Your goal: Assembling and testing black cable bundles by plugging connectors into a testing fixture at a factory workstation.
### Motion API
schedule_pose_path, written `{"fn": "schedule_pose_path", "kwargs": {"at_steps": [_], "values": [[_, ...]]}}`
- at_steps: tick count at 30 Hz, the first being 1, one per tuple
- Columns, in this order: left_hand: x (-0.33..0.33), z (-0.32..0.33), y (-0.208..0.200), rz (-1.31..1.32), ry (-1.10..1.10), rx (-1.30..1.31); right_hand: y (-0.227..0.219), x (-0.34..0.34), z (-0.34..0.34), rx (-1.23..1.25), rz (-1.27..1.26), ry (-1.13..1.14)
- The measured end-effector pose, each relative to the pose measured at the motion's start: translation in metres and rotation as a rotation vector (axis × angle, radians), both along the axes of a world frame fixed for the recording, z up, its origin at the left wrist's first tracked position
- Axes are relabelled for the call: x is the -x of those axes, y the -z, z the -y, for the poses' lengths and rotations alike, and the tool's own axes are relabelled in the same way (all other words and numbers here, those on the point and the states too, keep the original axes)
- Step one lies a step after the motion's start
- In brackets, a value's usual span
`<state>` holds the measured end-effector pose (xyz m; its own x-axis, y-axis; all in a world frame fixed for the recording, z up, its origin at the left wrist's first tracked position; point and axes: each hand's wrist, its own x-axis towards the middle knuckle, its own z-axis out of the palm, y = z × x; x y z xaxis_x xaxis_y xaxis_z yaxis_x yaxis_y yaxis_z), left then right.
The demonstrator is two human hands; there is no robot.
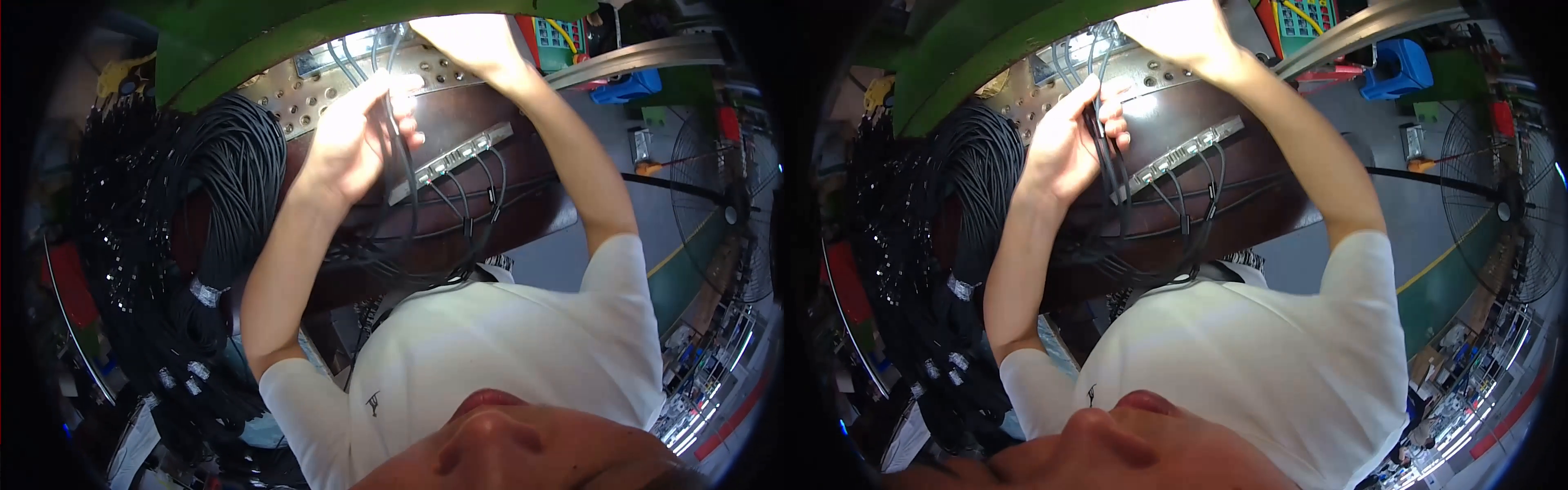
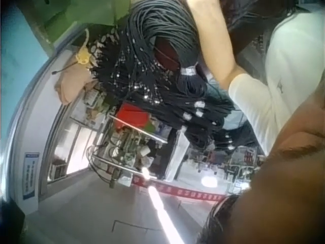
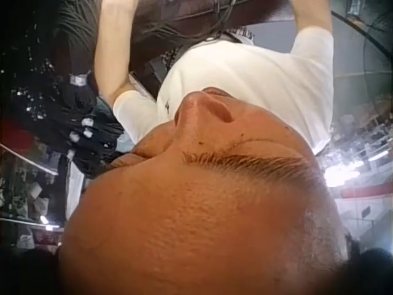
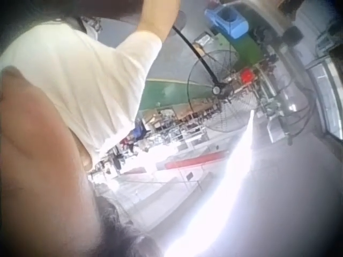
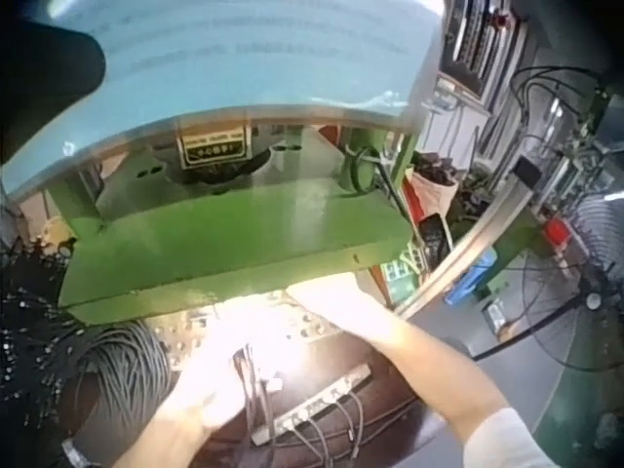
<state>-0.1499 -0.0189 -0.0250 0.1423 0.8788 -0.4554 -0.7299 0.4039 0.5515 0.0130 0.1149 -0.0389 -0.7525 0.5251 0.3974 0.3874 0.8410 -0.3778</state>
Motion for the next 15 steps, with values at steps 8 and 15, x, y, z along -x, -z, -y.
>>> {"fn": "schedule_pose_path", "kwargs": {"at_steps": [8,15], "values": [[0.032,0.088,-0.033,0.014,-0.137,-0.071,0.018,0.006,0.019,-0.057,0.043,-0.015],[0.179,0.142,-0.050,-1.073,-0.562,0.215,0.011,-0.027,0.051,-0.196,-0.020,-0.050]]}}
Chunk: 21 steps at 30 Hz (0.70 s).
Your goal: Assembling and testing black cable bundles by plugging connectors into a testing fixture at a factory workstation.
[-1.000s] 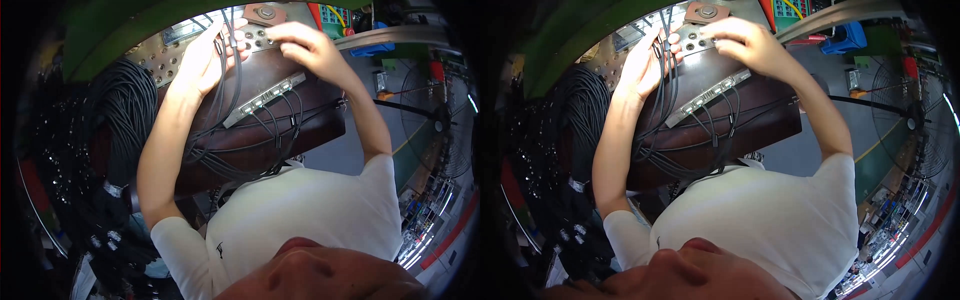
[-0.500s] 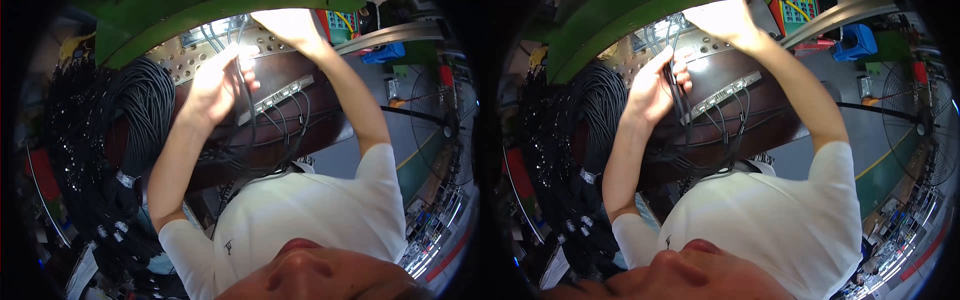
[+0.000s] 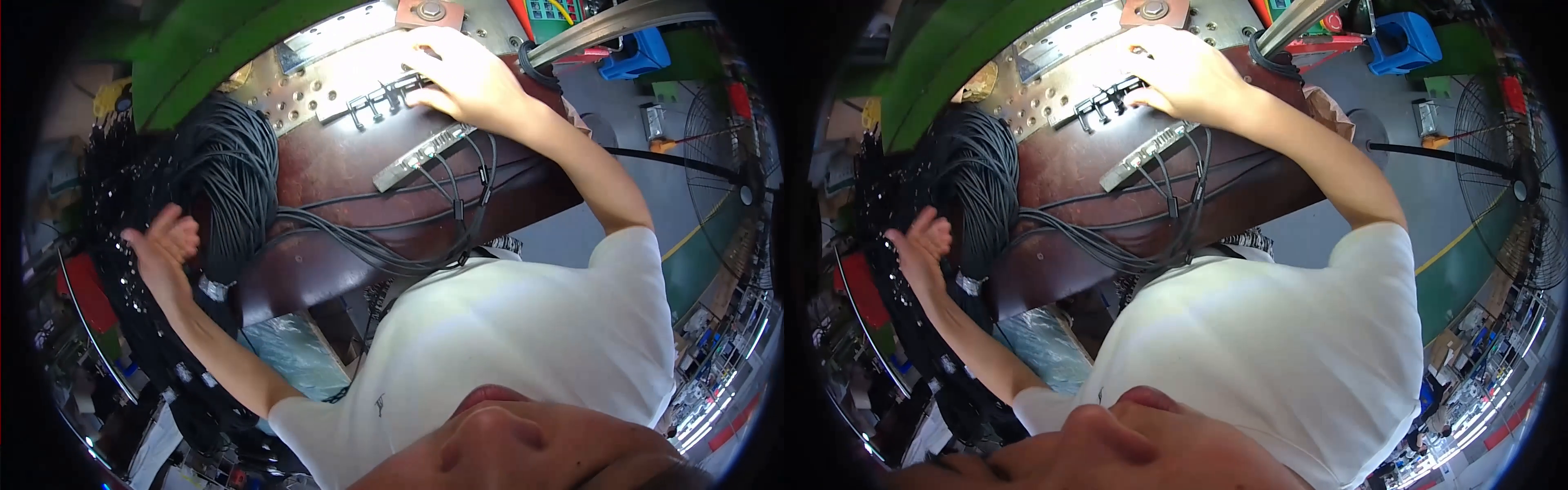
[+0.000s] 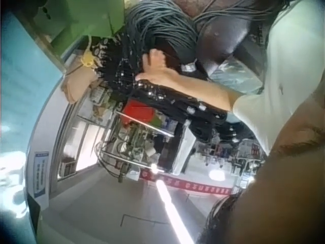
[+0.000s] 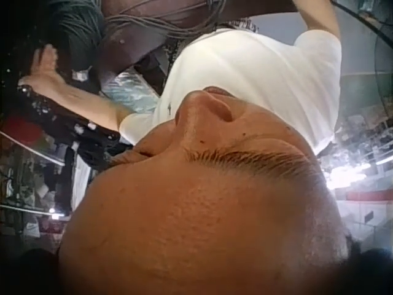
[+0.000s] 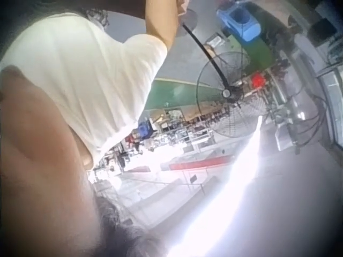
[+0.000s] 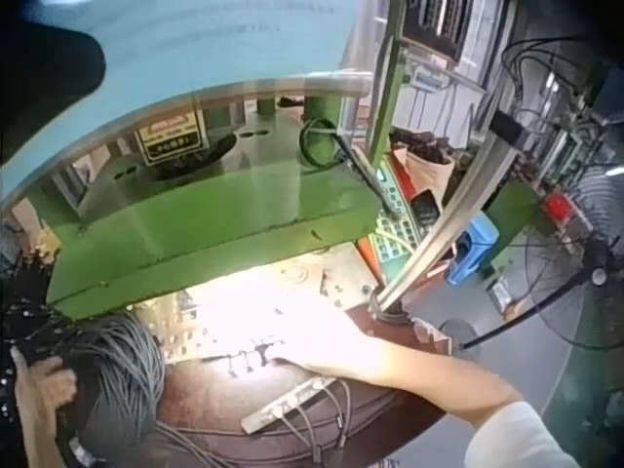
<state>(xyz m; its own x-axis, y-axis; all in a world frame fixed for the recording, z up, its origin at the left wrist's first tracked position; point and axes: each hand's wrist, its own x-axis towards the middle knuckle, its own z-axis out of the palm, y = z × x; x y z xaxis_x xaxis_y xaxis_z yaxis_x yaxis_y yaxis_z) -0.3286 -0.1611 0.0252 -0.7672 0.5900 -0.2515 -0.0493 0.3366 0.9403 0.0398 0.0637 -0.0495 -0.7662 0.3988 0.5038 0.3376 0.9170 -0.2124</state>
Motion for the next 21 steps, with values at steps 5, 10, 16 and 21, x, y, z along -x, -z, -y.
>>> {"fn": "schedule_pose_path", "kwargs": {"at_steps": [5,10,16,21], "values": [[-0.105,-0.003,0.036,0.566,0.890,0.135,-0.003,-0.040,0.058,0.303,0.104,-0.152],[-0.250,-0.038,0.073,0.639,0.828,-0.110,-0.010,-0.017,0.056,0.418,-0.057,-0.085],[-0.199,-0.103,0.036,1.110,0.503,-0.159,-0.067,0.055,-0.004,0.253,-0.020,-0.012],[-0.136,-0.189,0.043,1.109,0.512,-0.303,-0.066,0.039,-0.032,0.317,-0.057,-0.039]]}}
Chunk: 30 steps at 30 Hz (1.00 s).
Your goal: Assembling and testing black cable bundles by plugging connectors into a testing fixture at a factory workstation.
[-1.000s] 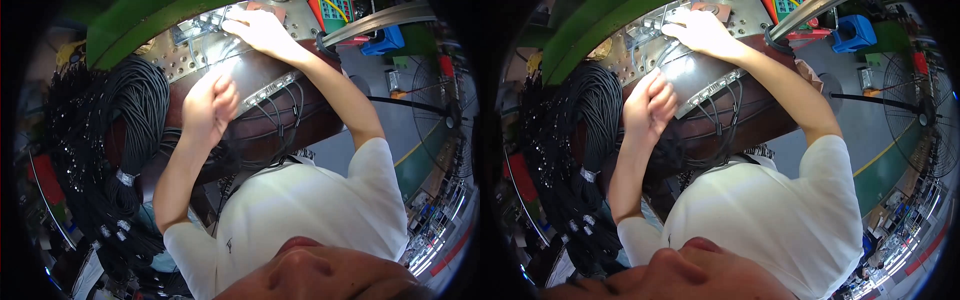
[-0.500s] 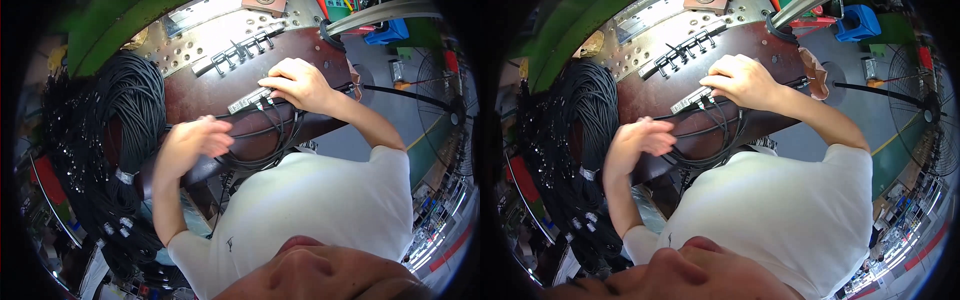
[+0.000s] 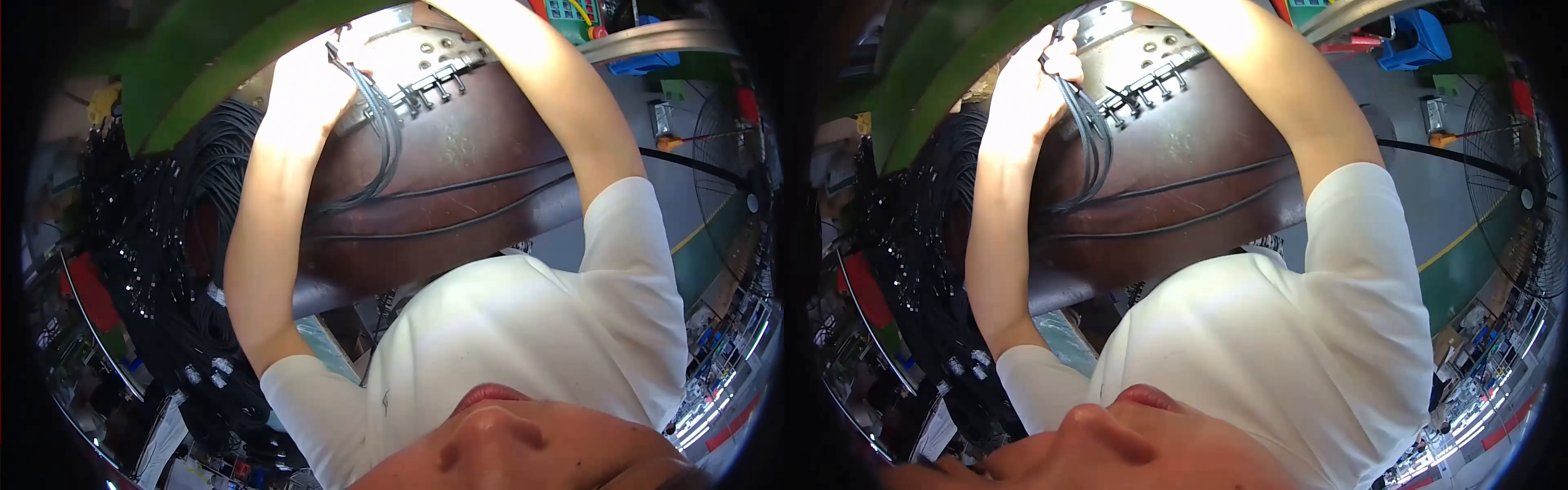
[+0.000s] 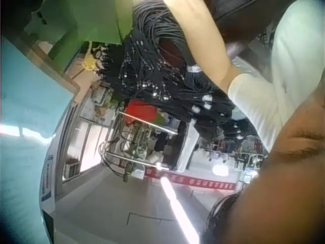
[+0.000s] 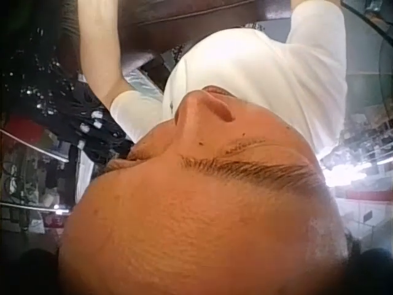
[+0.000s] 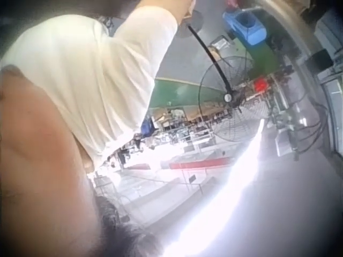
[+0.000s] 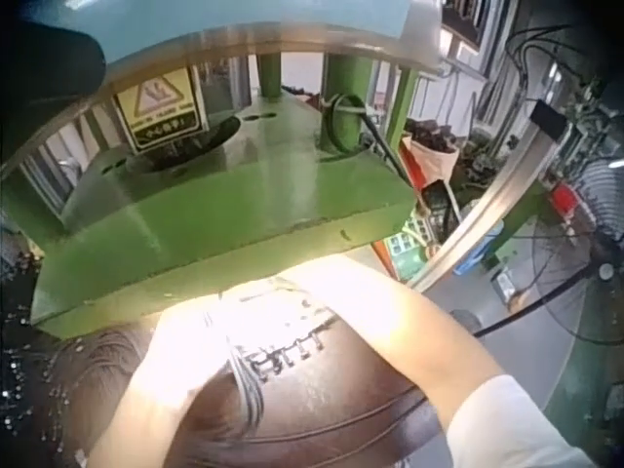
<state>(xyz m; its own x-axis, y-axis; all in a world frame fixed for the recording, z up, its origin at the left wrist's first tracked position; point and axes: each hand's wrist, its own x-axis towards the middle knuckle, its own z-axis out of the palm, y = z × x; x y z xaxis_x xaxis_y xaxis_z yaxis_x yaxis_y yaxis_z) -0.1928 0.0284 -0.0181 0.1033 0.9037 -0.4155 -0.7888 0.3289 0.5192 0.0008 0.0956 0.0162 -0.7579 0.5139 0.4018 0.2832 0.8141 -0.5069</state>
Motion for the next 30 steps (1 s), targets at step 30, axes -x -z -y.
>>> {"fn": "schedule_pose_path", "kwargs": {"at_steps": [30], "values": [[0.055,-0.016,0.052,-2.515,-0.118,-0.805,0.044,0.004,-0.035,0.510,0.150,0.012]]}}
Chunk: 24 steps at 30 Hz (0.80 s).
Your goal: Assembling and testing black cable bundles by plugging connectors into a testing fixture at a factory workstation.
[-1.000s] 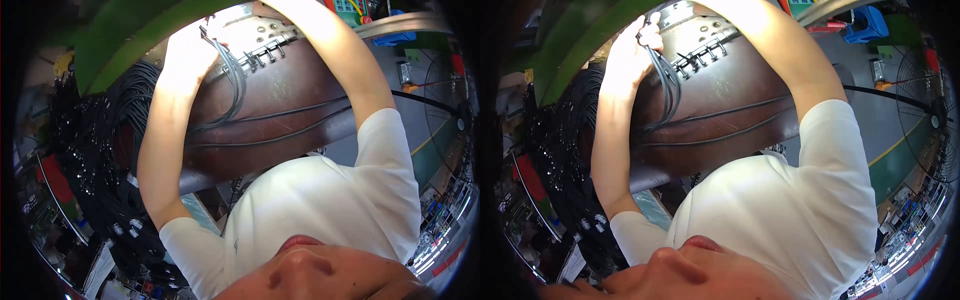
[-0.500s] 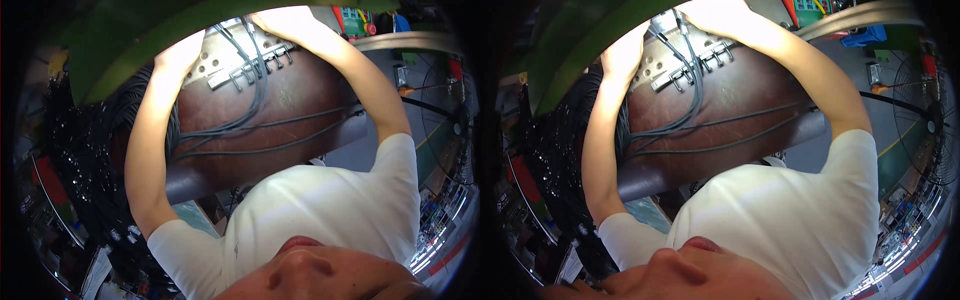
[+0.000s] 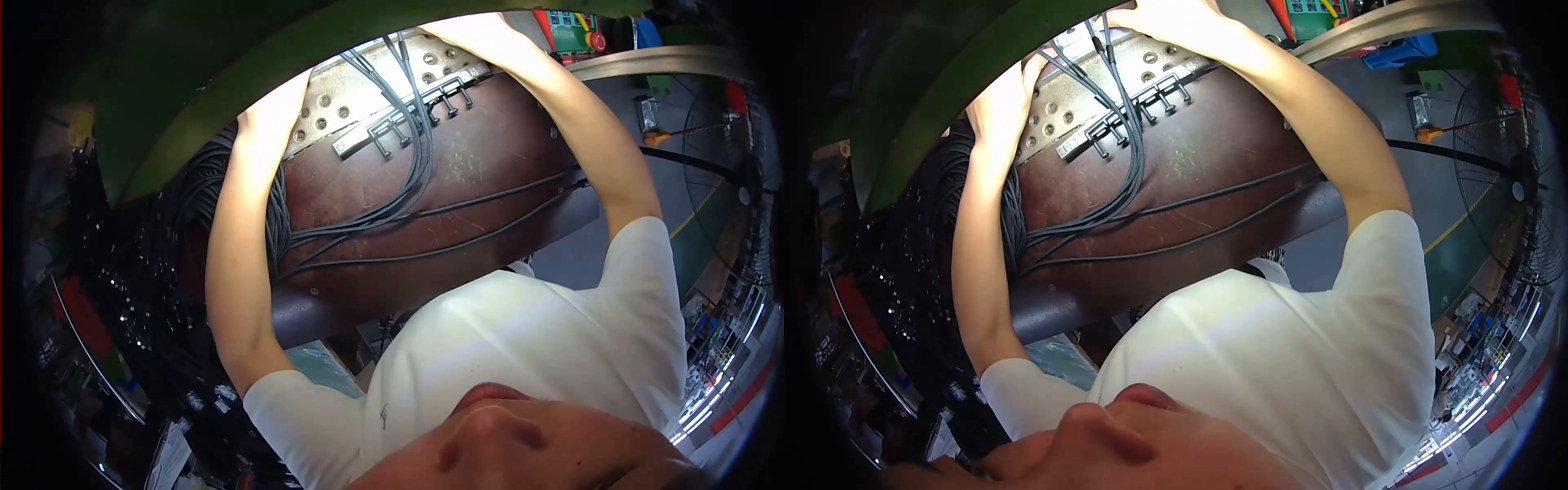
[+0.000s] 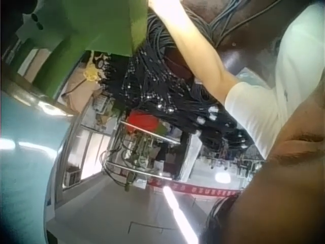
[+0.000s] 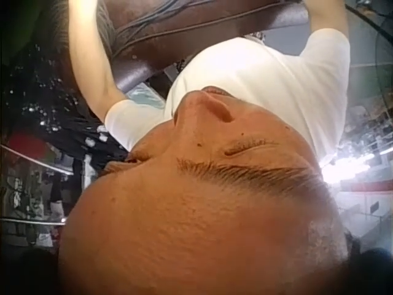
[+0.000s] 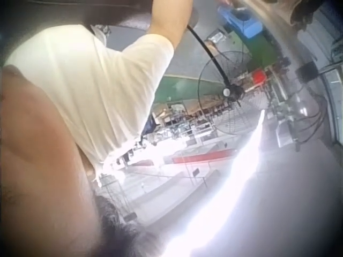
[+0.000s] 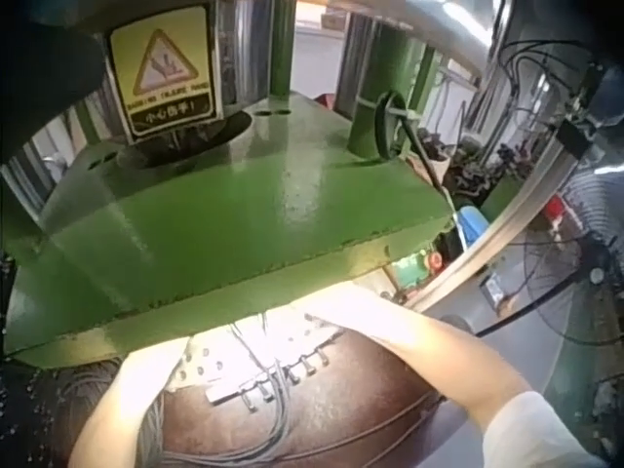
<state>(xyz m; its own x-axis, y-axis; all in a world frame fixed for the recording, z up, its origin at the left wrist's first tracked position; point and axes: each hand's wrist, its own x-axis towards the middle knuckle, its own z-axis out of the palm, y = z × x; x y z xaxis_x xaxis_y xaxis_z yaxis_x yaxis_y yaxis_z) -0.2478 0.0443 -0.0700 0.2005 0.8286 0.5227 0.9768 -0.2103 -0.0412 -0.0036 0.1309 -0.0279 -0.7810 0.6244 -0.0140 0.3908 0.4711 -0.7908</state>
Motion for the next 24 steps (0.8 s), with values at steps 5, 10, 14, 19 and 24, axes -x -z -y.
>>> {"fn": "schedule_pose_path", "kwargs": {"at_steps": [5,10,14,19,24], "values": [[-0.009,-0.002,-0.008,0.107,-0.056,0.119,0.007,-0.006,-0.017,0.081,-0.007,-0.006],[-0.023,0.023,-0.028,0.120,-0.149,0.173,0.010,-0.008,-0.025,0.163,-0.026,-0.018],[-0.040,0.128,-0.066,1.002,0.082,0.691,0.012,-0.076,0.039,-0.497,-0.190,0.258],[-0.080,0.306,-0.037,0.638,-0.142,1.657,0.056,-0.251,0.157,-0.379,-0.198,0.904],[-0.061,0.355,0.091,-0.075,-0.374,1.223,0.174,-0.268,0.251,-0.249,0.530,0.594]]}}
